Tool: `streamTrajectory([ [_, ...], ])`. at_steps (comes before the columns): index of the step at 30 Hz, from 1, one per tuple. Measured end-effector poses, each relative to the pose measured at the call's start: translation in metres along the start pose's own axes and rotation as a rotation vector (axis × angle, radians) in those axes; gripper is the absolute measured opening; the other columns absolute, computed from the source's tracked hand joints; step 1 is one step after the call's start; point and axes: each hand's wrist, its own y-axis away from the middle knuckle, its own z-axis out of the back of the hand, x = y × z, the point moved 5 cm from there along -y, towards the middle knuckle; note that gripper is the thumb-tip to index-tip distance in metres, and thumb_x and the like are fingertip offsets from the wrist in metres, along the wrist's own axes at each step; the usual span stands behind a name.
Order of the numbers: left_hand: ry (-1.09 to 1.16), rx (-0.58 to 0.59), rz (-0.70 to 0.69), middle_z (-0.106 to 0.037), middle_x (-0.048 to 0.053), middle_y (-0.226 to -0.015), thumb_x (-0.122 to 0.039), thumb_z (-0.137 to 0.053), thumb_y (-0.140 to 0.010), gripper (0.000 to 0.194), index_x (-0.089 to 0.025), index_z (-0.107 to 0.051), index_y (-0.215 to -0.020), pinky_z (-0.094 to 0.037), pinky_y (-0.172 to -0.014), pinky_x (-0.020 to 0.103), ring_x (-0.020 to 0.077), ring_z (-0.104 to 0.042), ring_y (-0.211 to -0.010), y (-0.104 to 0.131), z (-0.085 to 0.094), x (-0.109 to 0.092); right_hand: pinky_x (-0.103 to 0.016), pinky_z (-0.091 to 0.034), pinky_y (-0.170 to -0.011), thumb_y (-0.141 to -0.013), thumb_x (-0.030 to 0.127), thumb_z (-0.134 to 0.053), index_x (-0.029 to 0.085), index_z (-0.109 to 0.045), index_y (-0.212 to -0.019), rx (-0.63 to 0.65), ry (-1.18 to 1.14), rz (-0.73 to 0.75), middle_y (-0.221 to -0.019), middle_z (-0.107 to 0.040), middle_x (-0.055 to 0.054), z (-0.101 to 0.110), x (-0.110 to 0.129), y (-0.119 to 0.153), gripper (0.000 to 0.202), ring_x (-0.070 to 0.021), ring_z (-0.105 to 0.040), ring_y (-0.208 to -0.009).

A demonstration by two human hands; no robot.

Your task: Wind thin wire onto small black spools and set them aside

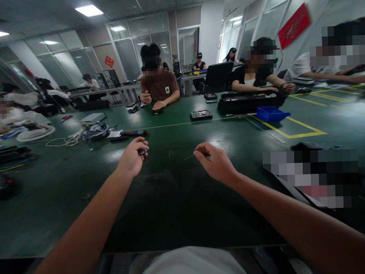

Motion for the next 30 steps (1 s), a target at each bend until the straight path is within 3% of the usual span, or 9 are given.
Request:
streamTrajectory([
  [3,0.019,0.087,0.008,-0.057,0.000,-0.089,0.004,-0.059,-0.049,0.052,-0.017,-0.055,-0.097,-0.039,-0.060,0.023,0.0121,-0.054,-0.076,0.010,-0.033,0.022,-0.031,-0.050,-0.071,-0.093,0.028,-0.055,0.020,-0.062,-0.099,-0.011,-0.005,-0.014,-0.087,-0.072,-0.005,0.001,0.000,0.000,0.012,-0.0193,-0.068,-0.079],
  [7,0.049,0.254,0.066,-0.058,0.002,-0.094,0.006,-0.064,-0.051,0.052,-0.016,-0.056,-0.098,-0.044,-0.072,0.024,0.0128,-0.056,-0.084,0.017,-0.055,0.052,-0.031,-0.050,-0.070,-0.092,0.030,-0.057,0.021,-0.065,-0.097,-0.040,-0.023,-0.012,-0.087,-0.074,-0.005,0.003,0.003,-0.001,0.013,-0.0193,-0.069,-0.079],
  [11,-0.031,0.457,0.096,-0.061,0.004,-0.097,-0.002,-0.075,-0.060,0.041,-0.013,-0.059,-0.097,-0.045,-0.083,0.026,0.0130,-0.059,-0.089,0.018,-0.057,0.071,-0.030,-0.048,-0.065,-0.092,0.037,-0.060,0.021,-0.067,-0.089,-0.109,-0.045,0.012,-0.076,-0.071,-0.002,0.009,0.007,0.001,0.017,-0.0169,-0.066,-0.069],
  [16,-0.241,0.585,-0.011,-0.065,0.006,-0.109,-0.018,-0.077,-0.074,0.049,-0.019,-0.060,-0.120,-0.046,-0.092,0.032,0.0150,-0.062,-0.095,0.023,-0.052,0.075,-0.029,-0.047,-0.062,-0.095,0.034,-0.057,0.021,-0.064,-0.090,-0.194,-0.131,0.064,-0.076,-0.071,-0.001,0.017,0.013,0.006,0.016,-0.0146,-0.064,-0.064],
  [20,-0.406,0.606,-0.182,-0.067,0.007,-0.111,-0.018,-0.075,-0.077,0.046,-0.019,-0.059,-0.121,-0.046,-0.099,0.038,0.0186,-0.063,-0.102,0.024,-0.053,0.075,-0.030,-0.052,-0.067,-0.096,0.030,-0.054,0.021,-0.062,-0.100,-0.258,-0.286,0.088,-0.080,-0.072,-0.001,0.020,0.014,0.010,0.013,-0.0159,-0.068,-0.071],
  [23,-0.530,0.593,-0.299,-0.068,0.008,-0.113,-0.017,-0.074,-0.078,0.039,-0.018,-0.063,-0.115,-0.046,-0.100,0.040,0.0206,-0.063,-0.104,0.022,-0.051,0.076,-0.032,-0.054,-0.073,-0.096,0.029,-0.055,0.022,-0.061,-0.106,-0.217,-0.350,0.107,-0.086,-0.073,-0.003,0.018,0.015,0.011,0.014,-0.0174,-0.071,-0.079],
  [30,-0.726,0.541,-0.456,-0.070,0.004,-0.117,-0.016,-0.074,-0.080,0.039,-0.023,-0.068,-0.118,-0.042,-0.106,0.039,0.0213,-0.062,-0.112,0.023,-0.049,0.076,-0.033,-0.053,-0.072,-0.096,0.029,-0.055,0.020,-0.062,-0.102,-0.087,-0.203,0.125,-0.088,-0.074,-0.004,0.008,0.015,0.009,0.013,-0.0184,-0.072,-0.081],
])
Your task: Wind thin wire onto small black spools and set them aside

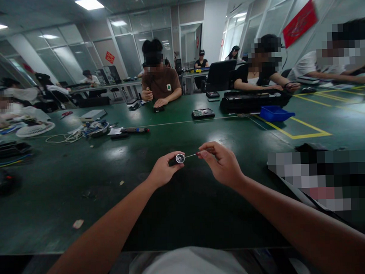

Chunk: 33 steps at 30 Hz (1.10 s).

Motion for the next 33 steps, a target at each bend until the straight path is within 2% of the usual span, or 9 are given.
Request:
streamTrajectory([
  [5,-0.072,-0.011,-0.010,-0.069,0.003,-0.119,-0.017,-0.074,-0.080,0.040,-0.024,-0.068,-0.119,-0.043,-0.107,0.040,0.0219,-0.061,-0.115,0.002,0.001,-0.004,-0.031,-0.052,-0.072,-0.096,0.030,-0.055,0.019,-0.064,-0.101,-0.003,0.090,-0.027,-0.084,-0.073,-0.003,-0.002,-0.002,-0.001,0.015,-0.0172,-0.070,-0.078],
  [11,-0.170,0.013,-0.059,-0.069,0.003,-0.118,-0.021,-0.076,-0.081,0.041,-0.027,-0.068,-0.120,-0.045,-0.102,0.039,0.0219,-0.062,-0.110,0.004,0.000,-0.004,-0.027,-0.041,-0.052,-0.088,0.041,-0.067,0.020,-0.066,-0.077,-0.013,0.238,-0.038,-0.062,-0.065,0.001,0.004,0.004,-0.005,0.024,-0.0127,-0.056,-0.052],
  [15,-0.188,0.008,-0.067,-0.070,0.004,-0.114,-0.023,-0.075,-0.081,0.039,-0.027,-0.068,-0.120,-0.045,-0.099,0.039,0.0221,-0.063,-0.107,0.004,0.001,-0.003,-0.028,-0.048,-0.064,-0.091,0.028,-0.060,0.019,-0.067,-0.092,0.086,0.212,0.037,-0.079,-0.071,-0.003,-0.001,0.008,-0.006,0.011,-0.0161,-0.065,-0.069],
  [18,-0.192,-0.021,-0.052,-0.070,0.004,-0.112,-0.023,-0.074,-0.082,0.039,-0.026,-0.068,-0.120,-0.045,-0.099,0.039,0.0223,-0.062,-0.107,0.002,0.005,-0.002,-0.032,-0.051,-0.075,-0.090,0.019,-0.055,0.020,-0.065,-0.096,0.145,0.213,0.081,-0.090,-0.071,-0.005,-0.005,0.008,-0.005,0.011,-0.0187,-0.067,-0.082],
  [20,-0.195,-0.035,-0.041,-0.069,0.003,-0.113,-0.023,-0.074,-0.082,0.039,-0.027,-0.068,-0.120,-0.044,-0.101,0.040,0.0228,-0.061,-0.109,0.002,0.007,-0.002,-0.032,-0.050,-0.073,-0.091,0.021,-0.054,0.021,-0.064,-0.097,0.158,0.221,0.047,-0.090,-0.071,-0.005,-0.007,0.006,-0.005,0.012,-0.0192,-0.067,-0.081],
  [24,-0.204,-0.032,-0.045,-0.069,0.004,-0.116,-0.023,-0.074,-0.082,0.040,-0.027,-0.067,-0.121,-0.043,-0.102,0.041,0.0235,-0.061,-0.111,0.003,0.006,-0.003,-0.030,-0.043,-0.058,-0.099,0.035,-0.045,0.023,-0.066,-0.094,0.173,0.273,-0.039,-0.069,-0.067,-0.001,-0.008,0.000,-0.006,0.025,-0.0167,-0.062,-0.060],
  [26,-0.219,-0.021,-0.050,-0.069,0.004,-0.115,-0.023,-0.075,-0.081,0.041,-0.027,-0.067,-0.121,-0.044,-0.101,0.041,0.0236,-0.061,-0.109,0.003,0.005,-0.004,-0.030,-0.041,-0.057,-0.100,0.034,-0.043,0.022,-0.066,-0.098,0.162,0.289,-0.039,-0.070,-0.069,-0.001,-0.008,0.000,-0.006,0.026,-0.0155,-0.059,-0.055],
  [30,-0.238,-0.008,-0.051,-0.070,0.004,-0.115,-0.022,-0.075,-0.081,0.039,-0.026,-0.068,-0.120,-0.044,-0.100,0.040,0.0237,-0.062,-0.108,0.003,0.003,-0.006,-0.031,-0.044,-0.062,-0.096,0.027,-0.048,0.020,-0.059,-0.117,0.175,0.274,-0.004,-0.081,-0.070,-0.004,-0.010,0.002,-0.004,0.025,-0.0179,-0.061,-0.064],
  [33,-0.255,-0.003,-0.052,-0.070,0.004,-0.113,-0.022,-0.075,-0.081,0.039,-0.026,-0.068,-0.119,-0.045,-0.097,0.040,0.0237,-0.062,-0.107,0.003,0.005,-0.008,-0.033,-0.046,-0.069,-0.093,0.023,-0.049,0.020,-0.061,-0.108,0.201,0.281,0.046,-0.086,-0.069,-0.006,-0.010,0.005,-0.003,0.019,-0.0204,-0.064,-0.076],
])
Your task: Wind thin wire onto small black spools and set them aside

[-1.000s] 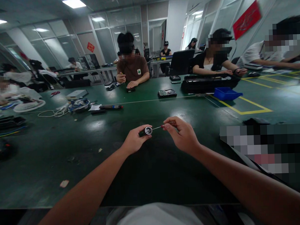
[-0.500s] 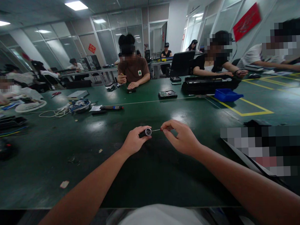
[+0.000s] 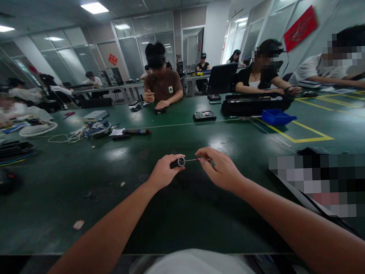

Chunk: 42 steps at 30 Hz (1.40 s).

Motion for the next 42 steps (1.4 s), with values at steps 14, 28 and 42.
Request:
streamTrajectory([
  [14,-0.011,-0.021,0.019,-0.070,0.003,-0.111,-0.025,-0.074,-0.082,0.040,-0.028,-0.068,-0.121,-0.045,-0.096,0.039,0.0240,-0.062,-0.106,0.000,0.001,0.005,-0.034,-0.048,-0.069,-0.094,0.023,-0.051,0.023,-0.054,-0.100,-0.032,-0.153,-0.044,-0.088,-0.066,-0.005,0.000,0.001,0.000,0.007,-0.0204,-0.063,-0.079],
  [28,-0.035,-0.020,0.039,-0.070,0.004,-0.111,-0.026,-0.074,-0.081,0.039,-0.027,-0.068,-0.120,-0.046,-0.094,0.039,0.0244,-0.062,-0.104,0.000,-0.001,0.005,-0.035,-0.052,-0.069,-0.092,0.041,-0.058,0.021,-0.062,-0.097,-0.141,-0.401,-0.293,-0.083,-0.070,-0.004,-0.010,-0.026,-0.002,0.021,-0.0189,-0.066,-0.075],
  [42,-0.095,0.019,0.011,-0.070,0.005,-0.111,-0.024,-0.073,-0.083,0.038,-0.025,-0.067,-0.121,-0.045,-0.093,0.039,0.0243,-0.061,-0.102,-0.002,0.000,-0.001,-0.033,-0.059,-0.064,-0.085,0.052,-0.062,0.020,-0.058,-0.087,-0.294,-0.846,-0.590,-0.076,-0.063,-0.001,-0.023,-0.060,-0.002,0.032,-0.0149,-0.063,-0.066],
])
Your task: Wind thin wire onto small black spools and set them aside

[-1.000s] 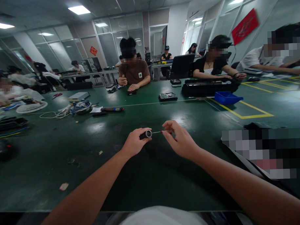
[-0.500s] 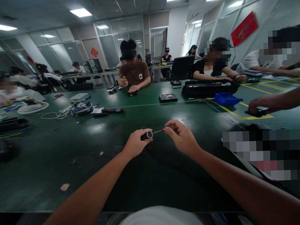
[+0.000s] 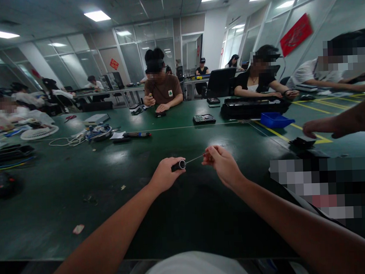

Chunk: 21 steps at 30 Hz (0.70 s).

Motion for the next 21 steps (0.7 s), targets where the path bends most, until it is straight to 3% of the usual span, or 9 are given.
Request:
streamTrajectory([
  [5,0.006,0.001,0.000,-0.071,0.005,-0.109,-0.025,-0.075,-0.081,0.039,-0.025,-0.068,-0.119,-0.044,-0.094,0.040,0.0245,-0.061,-0.102,0.000,0.000,-0.002,-0.036,-0.057,-0.069,-0.089,0.051,-0.056,0.019,-0.059,-0.090,0.025,0.183,0.132,-0.077,-0.064,-0.002,-0.003,0.013,0.006,0.032,-0.0165,-0.064,-0.068],
  [11,0.013,0.018,-0.024,-0.070,0.004,-0.113,-0.024,-0.075,-0.081,0.039,-0.025,-0.068,-0.119,-0.043,-0.097,0.039,0.0229,-0.061,-0.105,0.001,-0.003,-0.003,-0.033,-0.051,-0.068,-0.097,0.039,-0.045,0.020,-0.057,-0.093,0.086,0.514,0.328,-0.076,-0.067,-0.004,-0.009,0.031,0.018,0.023,-0.0181,-0.066,-0.071],
  [17,-0.012,0.054,-0.026,-0.070,0.003,-0.111,-0.022,-0.075,-0.081,0.041,-0.025,-0.068,-0.121,-0.043,-0.096,0.036,0.0215,-0.060,-0.105,0.001,-0.006,-0.005,-0.030,-0.047,-0.066,-0.098,0.029,-0.044,0.020,-0.054,-0.095,0.177,0.697,0.533,-0.076,-0.067,-0.003,-0.017,0.041,0.029,0.013,-0.0172,-0.065,-0.069],
  [21,-0.020,0.069,-0.019,-0.069,0.002,-0.110,-0.024,-0.075,-0.082,0.040,-0.026,-0.067,-0.121,-0.043,-0.095,0.036,0.0216,-0.060,-0.104,0.001,-0.008,-0.002,-0.030,-0.046,-0.065,-0.097,0.025,-0.044,0.021,-0.052,-0.094,0.203,0.747,0.593,-0.076,-0.065,-0.003,-0.019,0.044,0.031,0.010,-0.0169,-0.063,-0.068],
])
